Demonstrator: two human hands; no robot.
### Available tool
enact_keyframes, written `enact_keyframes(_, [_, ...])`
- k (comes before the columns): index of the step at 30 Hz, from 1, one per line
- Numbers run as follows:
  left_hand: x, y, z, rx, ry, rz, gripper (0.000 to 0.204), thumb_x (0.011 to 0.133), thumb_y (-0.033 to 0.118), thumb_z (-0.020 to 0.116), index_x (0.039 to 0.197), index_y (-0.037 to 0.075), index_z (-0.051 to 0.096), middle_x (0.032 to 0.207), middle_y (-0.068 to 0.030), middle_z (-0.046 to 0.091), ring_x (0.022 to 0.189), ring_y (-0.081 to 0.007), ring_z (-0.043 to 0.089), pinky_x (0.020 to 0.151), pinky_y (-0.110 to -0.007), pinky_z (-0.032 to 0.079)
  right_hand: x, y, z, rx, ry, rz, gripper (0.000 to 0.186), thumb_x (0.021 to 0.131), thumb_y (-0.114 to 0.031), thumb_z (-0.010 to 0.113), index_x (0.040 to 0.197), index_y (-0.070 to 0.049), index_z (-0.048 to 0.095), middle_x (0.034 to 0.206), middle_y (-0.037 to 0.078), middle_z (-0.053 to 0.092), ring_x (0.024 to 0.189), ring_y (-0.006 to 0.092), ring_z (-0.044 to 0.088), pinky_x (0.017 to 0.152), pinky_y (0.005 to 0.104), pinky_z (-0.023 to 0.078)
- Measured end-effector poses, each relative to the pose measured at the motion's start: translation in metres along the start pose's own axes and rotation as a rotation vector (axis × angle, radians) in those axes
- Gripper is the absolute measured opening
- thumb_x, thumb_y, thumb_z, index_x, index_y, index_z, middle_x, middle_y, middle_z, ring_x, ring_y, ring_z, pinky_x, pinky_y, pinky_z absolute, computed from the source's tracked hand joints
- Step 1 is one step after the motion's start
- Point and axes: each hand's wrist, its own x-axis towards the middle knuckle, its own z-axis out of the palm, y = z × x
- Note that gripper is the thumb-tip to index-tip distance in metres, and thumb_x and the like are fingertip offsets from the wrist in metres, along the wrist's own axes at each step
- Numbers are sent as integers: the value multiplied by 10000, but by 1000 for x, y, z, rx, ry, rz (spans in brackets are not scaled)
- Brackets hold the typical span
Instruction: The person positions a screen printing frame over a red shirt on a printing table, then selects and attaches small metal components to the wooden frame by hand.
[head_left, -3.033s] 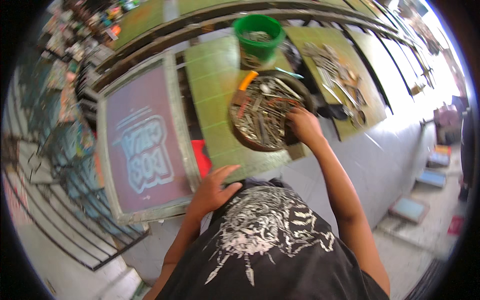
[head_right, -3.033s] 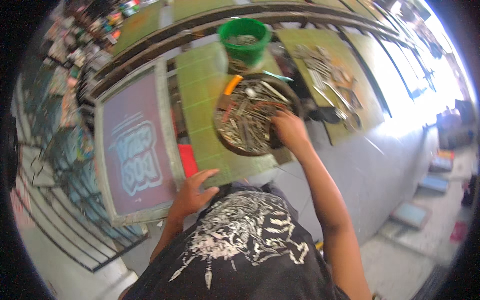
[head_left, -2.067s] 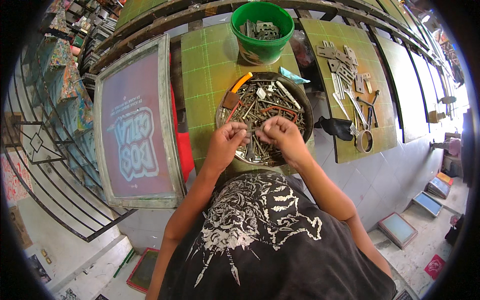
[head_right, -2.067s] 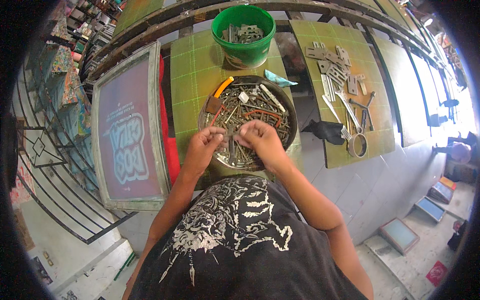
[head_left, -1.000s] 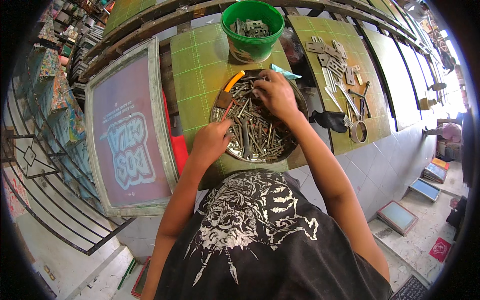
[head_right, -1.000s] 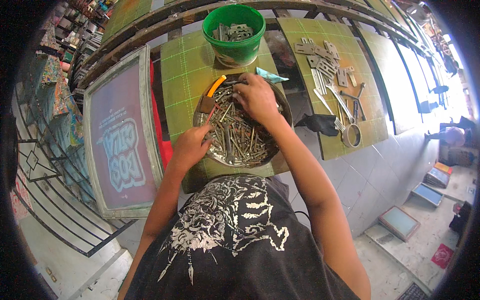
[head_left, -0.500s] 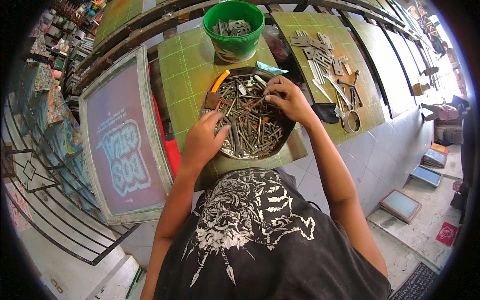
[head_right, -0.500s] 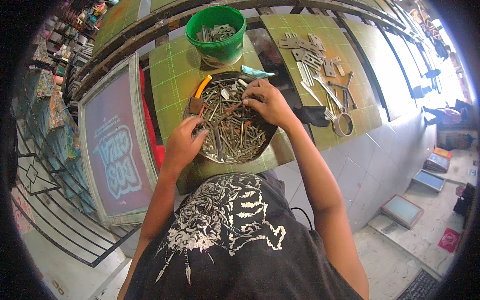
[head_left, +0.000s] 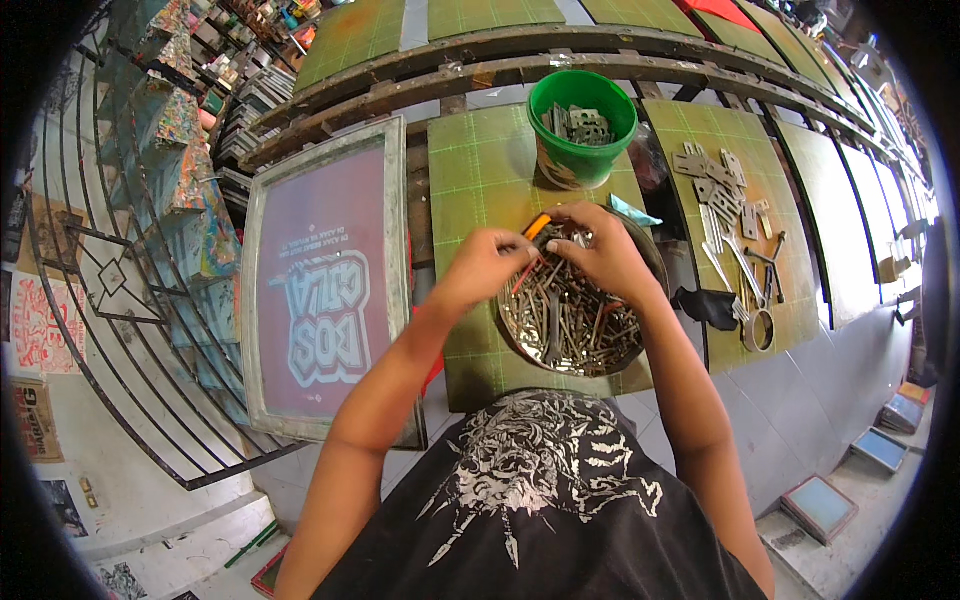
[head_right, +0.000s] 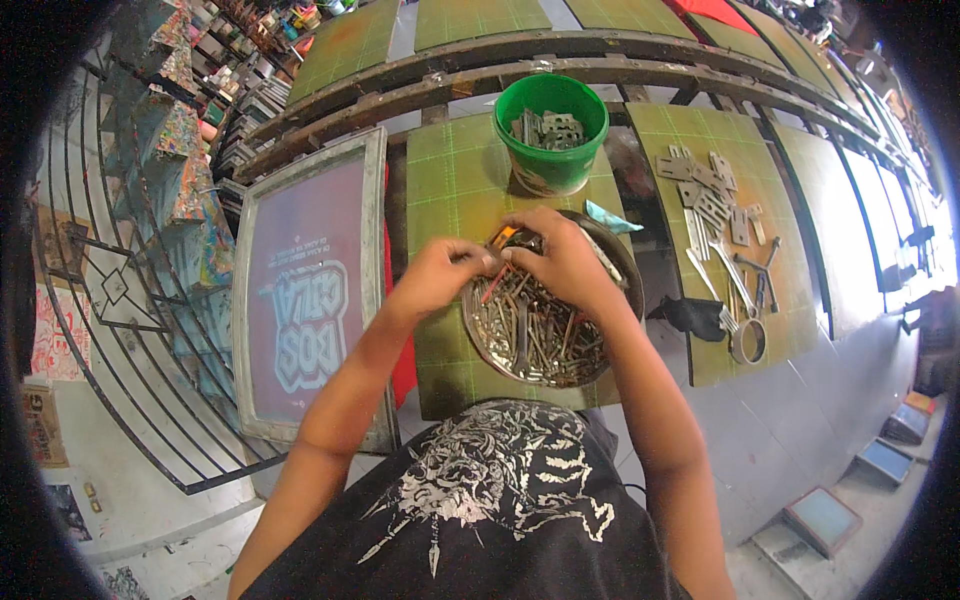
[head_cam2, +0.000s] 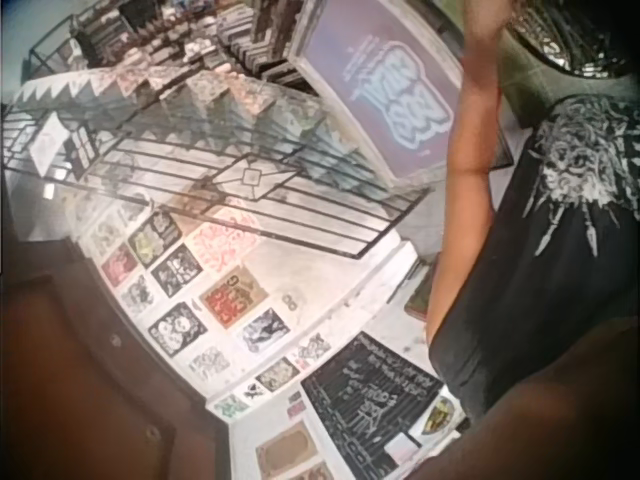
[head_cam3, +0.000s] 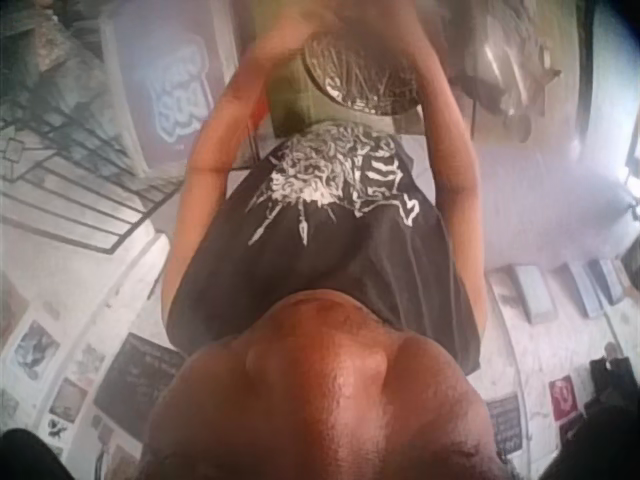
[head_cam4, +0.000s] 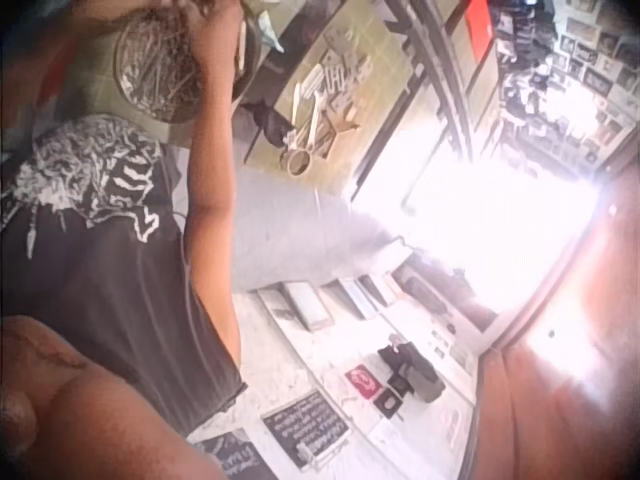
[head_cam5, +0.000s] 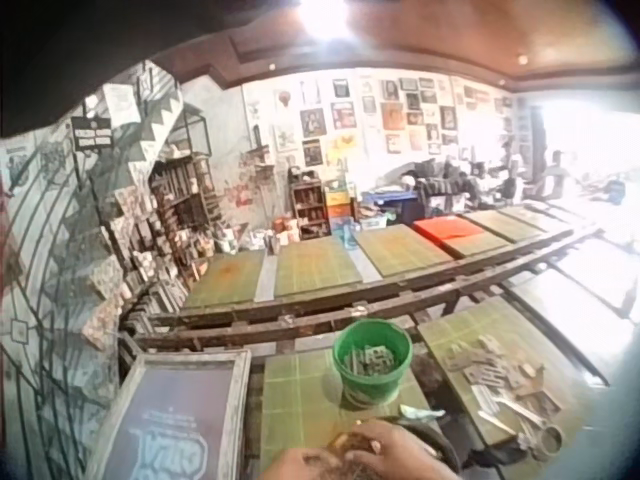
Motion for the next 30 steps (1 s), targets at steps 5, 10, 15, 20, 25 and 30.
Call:
enact_keyframes(5, [100,-28,-113,-40,149,31,170,861,192,659,949,56,711,831,-18,690,749,-107,608,726,-272,472,-15,-11,-2,-78,53,47,428,787,-178,721,1154,-2,586,1079,196,615,1050,370,577,916,410,448])
enact_keyframes(10, [208,-76,-235,14,297,-322,137,838,245,686,851,110,709,728,42,627,562,-63,440,490,-247,315,-64,-8,1,-39,-55,164,377,782,-140,716,1112,3,604,1067,197,615,1028,372,586,897,413,459])
enact_keyframes(15, [278,-107,-283,275,322,-508,170,816,274,695,775,109,699,629,27,519,519,-92,394,450,-269,274,-103,-5,-4,21,-44,319,387,771,-98,714,1129,3,609,1040,187,619,957,361,605,851,399,482])
enact_keyframes(20, [319,-128,-283,357,286,-547,182,766,229,722,685,72,680,612,-7,542,489,-106,386,444,-290,271,-107,1,-10,56,-37,503,397,746,-66,713,1128,-1,625,1046,192,622,916,328,619,812,367,499])
enact_keyframes(25, [337,-150,-288,419,306,-534,139,765,160,708,693,43,689,675,-31,638,528,-123,467,484,-309,316,-97,11,-9,43,-13,538,394,699,-38,713,1083,6,635,992,156,617,857,271,592,816,349,472])
enact_keyframes(30, [337,-162,-300,414,287,-531,128,763,148,725,744,22,714,710,-57,684,564,-143,536,532,-344,371,-89,14,-13,69,-64,566,413,728,-50,727,1128,-7,634,1030,164,627,853,275,624,776,345,505])
